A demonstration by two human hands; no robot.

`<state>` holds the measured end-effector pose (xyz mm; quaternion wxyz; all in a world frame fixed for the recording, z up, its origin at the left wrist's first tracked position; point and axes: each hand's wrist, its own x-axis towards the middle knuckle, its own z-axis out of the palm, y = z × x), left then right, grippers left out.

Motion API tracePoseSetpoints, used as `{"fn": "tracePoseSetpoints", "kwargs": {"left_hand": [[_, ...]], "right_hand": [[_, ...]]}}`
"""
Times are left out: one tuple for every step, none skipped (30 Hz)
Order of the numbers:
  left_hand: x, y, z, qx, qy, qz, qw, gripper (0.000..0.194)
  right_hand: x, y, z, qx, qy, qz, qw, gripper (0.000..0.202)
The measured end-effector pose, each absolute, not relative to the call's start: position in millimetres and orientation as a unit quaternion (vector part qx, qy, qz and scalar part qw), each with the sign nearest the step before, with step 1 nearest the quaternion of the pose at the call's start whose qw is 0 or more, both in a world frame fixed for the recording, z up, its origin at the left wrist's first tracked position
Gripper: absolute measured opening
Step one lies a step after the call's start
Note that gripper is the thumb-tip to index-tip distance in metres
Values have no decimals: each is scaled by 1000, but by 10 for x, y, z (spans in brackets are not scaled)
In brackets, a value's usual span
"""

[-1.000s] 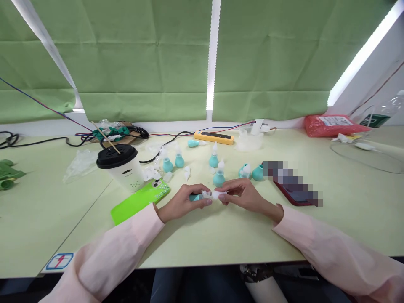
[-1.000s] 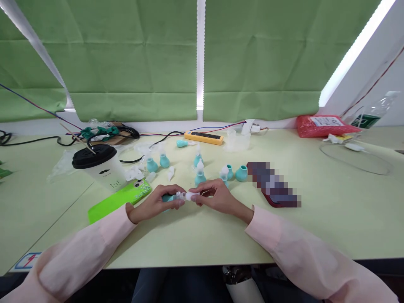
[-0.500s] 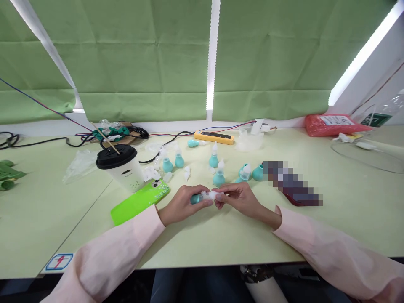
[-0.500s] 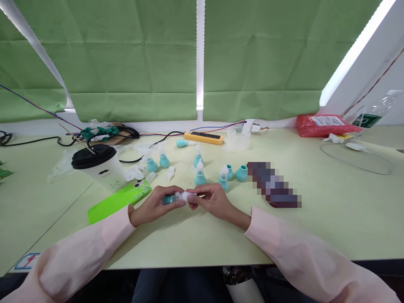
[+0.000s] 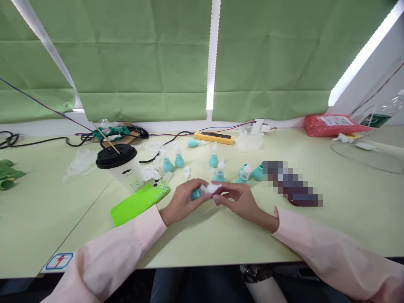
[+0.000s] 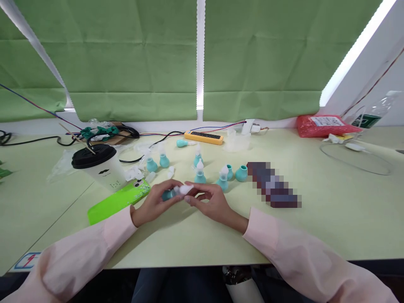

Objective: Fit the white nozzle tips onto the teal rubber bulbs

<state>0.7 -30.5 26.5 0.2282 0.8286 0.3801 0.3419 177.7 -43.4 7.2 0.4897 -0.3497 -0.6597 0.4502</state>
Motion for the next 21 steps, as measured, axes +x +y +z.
{"fn": "tracePoseSetpoints", "kwargs": {"left_hand": [[-27, -259, 279, 811, 401, 371, 210, 23], [-73, -204, 291, 791, 423, 399, 189, 23], [-126, -143, 301, 770, 444, 427, 165, 23], [-184, -79, 309, 751, 464, 448, 141, 23], [-242, -17, 313, 737, 482, 458, 121, 22], [-294, 41, 314, 724, 500, 463, 106, 22], [-338, 90, 313, 716, 515, 461, 97, 22], [-372, 129, 308, 712, 525, 456, 93, 22], [-394, 158, 301, 710, 533, 450, 91, 23], [-406, 176, 291, 710, 538, 445, 90, 23], [-410, 185, 280, 711, 541, 440, 88, 23], [-408, 188, 267, 714, 542, 436, 87, 23], [-402, 187, 253, 716, 543, 431, 86, 23], [-396, 184, 239, 717, 545, 425, 89, 24], [-390, 182, 227, 719, 547, 420, 92, 25], [-388, 182, 217, 719, 549, 415, 94, 25], [-389, 186, 211, 718, 552, 414, 92, 26], [-396, 193, 210, 716, 555, 415, 87, 26], [-410, 204, 216, 713, 556, 420, 80, 27], [-430, 219, 228, 709, 557, 427, 74, 27], [-456, 235, 247, 702, 556, 439, 72, 28]], "right_hand": [[1777, -442, 65, -348, -668, 430, 498, 39], [1780, -449, 59, -347, -678, 407, 504, 41], [1785, -454, 57, -346, -691, 379, 510, 39], [1793, -457, 57, -345, -705, 345, 515, 34], [1802, -457, 61, -343, -718, 305, 523, 27], [1813, -456, 68, -341, -730, 263, 530, 20], [1823, -455, 76, -338, -740, 224, 537, 13], [1833, -455, 84, -335, -748, 190, 540, 8], [1840, -456, 91, -332, -756, 164, 540, 7], [1846, -459, 96, -331, -764, 148, 534, 8], [1849, -465, 100, -329, -773, 137, 525, 11], [1849, -472, 102, -325, -783, 130, 514, 12], [1848, -479, 103, -321, -793, 124, 503, 13], [1847, -485, 105, -315, -802, 118, 494, 14], [1846, -490, 108, -310, -809, 110, 488, 14], [1846, -491, 112, -306, -814, 101, 484, 14], [1848, -488, 116, -304, -817, 90, 481, 14], [1852, -481, 118, -305, -819, 79, 480, 14], [1857, -469, 116, -307, -819, 69, 479, 13], [1862, -453, 108, -309, -821, 59, 477, 13], [1867, -435, 95, -312, -822, 50, 474, 12]]}}
